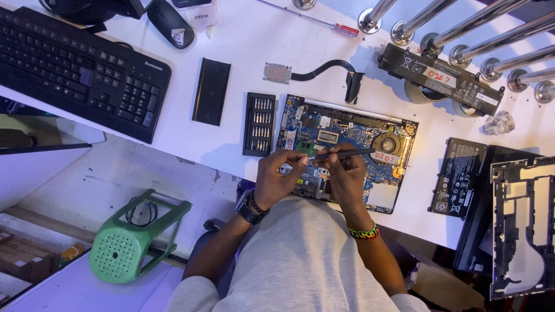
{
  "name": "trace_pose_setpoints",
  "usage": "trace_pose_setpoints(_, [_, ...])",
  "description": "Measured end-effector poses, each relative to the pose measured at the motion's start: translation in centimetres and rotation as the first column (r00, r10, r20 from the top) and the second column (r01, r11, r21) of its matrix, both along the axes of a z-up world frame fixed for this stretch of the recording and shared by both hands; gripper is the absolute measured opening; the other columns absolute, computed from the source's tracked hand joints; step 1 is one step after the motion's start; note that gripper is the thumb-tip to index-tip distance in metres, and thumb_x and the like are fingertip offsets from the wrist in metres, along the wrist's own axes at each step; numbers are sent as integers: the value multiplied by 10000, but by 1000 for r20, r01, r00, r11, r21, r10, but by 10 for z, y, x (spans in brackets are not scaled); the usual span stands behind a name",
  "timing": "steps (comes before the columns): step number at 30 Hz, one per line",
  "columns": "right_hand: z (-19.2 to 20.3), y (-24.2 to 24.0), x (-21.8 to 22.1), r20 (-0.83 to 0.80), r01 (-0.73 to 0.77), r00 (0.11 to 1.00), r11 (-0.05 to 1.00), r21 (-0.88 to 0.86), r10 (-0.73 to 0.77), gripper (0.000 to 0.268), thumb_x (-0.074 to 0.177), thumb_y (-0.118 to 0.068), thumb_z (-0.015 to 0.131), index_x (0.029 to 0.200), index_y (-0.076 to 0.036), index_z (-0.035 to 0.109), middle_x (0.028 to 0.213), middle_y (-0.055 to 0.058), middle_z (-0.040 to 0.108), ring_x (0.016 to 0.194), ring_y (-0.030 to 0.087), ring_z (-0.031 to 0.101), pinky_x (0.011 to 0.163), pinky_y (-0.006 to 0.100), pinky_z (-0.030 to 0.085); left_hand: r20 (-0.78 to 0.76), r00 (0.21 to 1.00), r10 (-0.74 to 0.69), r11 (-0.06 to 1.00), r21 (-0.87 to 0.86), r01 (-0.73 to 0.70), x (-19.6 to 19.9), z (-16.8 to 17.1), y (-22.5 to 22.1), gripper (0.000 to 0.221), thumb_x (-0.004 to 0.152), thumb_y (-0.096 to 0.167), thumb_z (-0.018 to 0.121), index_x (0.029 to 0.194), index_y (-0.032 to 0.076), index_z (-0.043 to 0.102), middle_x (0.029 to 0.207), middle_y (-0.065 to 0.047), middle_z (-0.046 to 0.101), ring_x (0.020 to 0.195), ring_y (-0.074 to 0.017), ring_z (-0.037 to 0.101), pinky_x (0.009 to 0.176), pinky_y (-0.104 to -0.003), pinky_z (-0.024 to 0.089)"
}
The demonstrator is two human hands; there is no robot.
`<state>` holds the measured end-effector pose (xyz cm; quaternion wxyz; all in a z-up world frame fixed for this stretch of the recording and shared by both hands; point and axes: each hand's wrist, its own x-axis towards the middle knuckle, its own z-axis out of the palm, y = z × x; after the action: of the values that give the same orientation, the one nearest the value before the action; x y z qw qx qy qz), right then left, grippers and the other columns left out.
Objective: Disassembling a laptop by removing the battery, cooling fan, and disconnecting internal cables
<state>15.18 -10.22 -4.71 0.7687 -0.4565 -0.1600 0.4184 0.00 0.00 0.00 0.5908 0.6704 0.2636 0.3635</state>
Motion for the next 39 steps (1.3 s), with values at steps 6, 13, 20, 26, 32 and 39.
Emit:
trace_pose_setpoints(6, [6, 11, 10, 28, 4, 1000, 999, -46, -3, 149, 1002, -96, 653, 1035, 22, 569, 955, 251, 733, 873, 318, 780, 753, 367, 683, 23, 1000, -10, 999, 35, 9, 9, -9, 7, 160, 1010, 78, 695, 1163, 37, 716, 951, -190, 713, 908, -393, 718, 736, -505, 627])
trace_pose_setpoints(13, [7, 25, 15, 68, 27, 997, 998, -61, -23, 147, 994, -89, 670, 1035, 27, 590, 924, 250, 738, 843, 318, 782, 730, 362, 679, 45, 999, -9, 997, 83, 5, 19, -3, 17, 180, 974, 48, 724, 1154, 65, 720, 965, -156, 715, 925, -361, 727, 765, -484, 627])
trace_pose_setpoints(20, [0, 17, 12, 60, 76, 996, 994, -79, -71, 161, 974, -94, 702, 985, 44, 622, 863, 275, 738, 772, 336, 782, 676, 365, 673, 50, 999, 6, 987, 158, -14, 17, -8, 14, 253, 938, -8, 739, 1176, 75, 719, 1000, -122, 712, 920, -352, 729, 756, -485, 638])
trace_pose_setpoints(26, [-20, 5, 9, 46, 99, 994, 992, -72, -96, 174, 953, -129, 743, 938, 3, 631, 833, 245, 746, 745, 309, 782, 642, 347, 666, 52, 998, 28, 978, 207, -38, 13, -10, 7, 255, 917, -25, 746, 1152, 73, 730, 988, -119, 714, 905, -361, 736, 741, -497, 648])
trace_pose_setpoints(32, [-22, -2, 5, 39, 141, 990, 986, -88, -138, 214, 935, -145, 769, 889, -21, 601, 741, 196, 715, 665, 285, 767, 589, 341, 657, 101, 993, 65, 945, 313, -94, 11, -2, 4, 254, 826, -63, 800, 1044, 61, 761, 905, -113, 736, 787, -332, 741, 647, -430, 638])
trace_pose_setpoints(39, [-19, -2, -14, 107, 132, 987, 985, -107, -121, 231, 916, -131, 793, 851, 5, 617, 692, 196, 684, 626, 298, 751, 567, 350, 645, 124, 990, 72, 948, 301, -107, -1, -3, 4, 236, 818, -62, 794, 1022, 55, 778, 876, -125, 736, 752, -350, 733, 616, -438, 631])
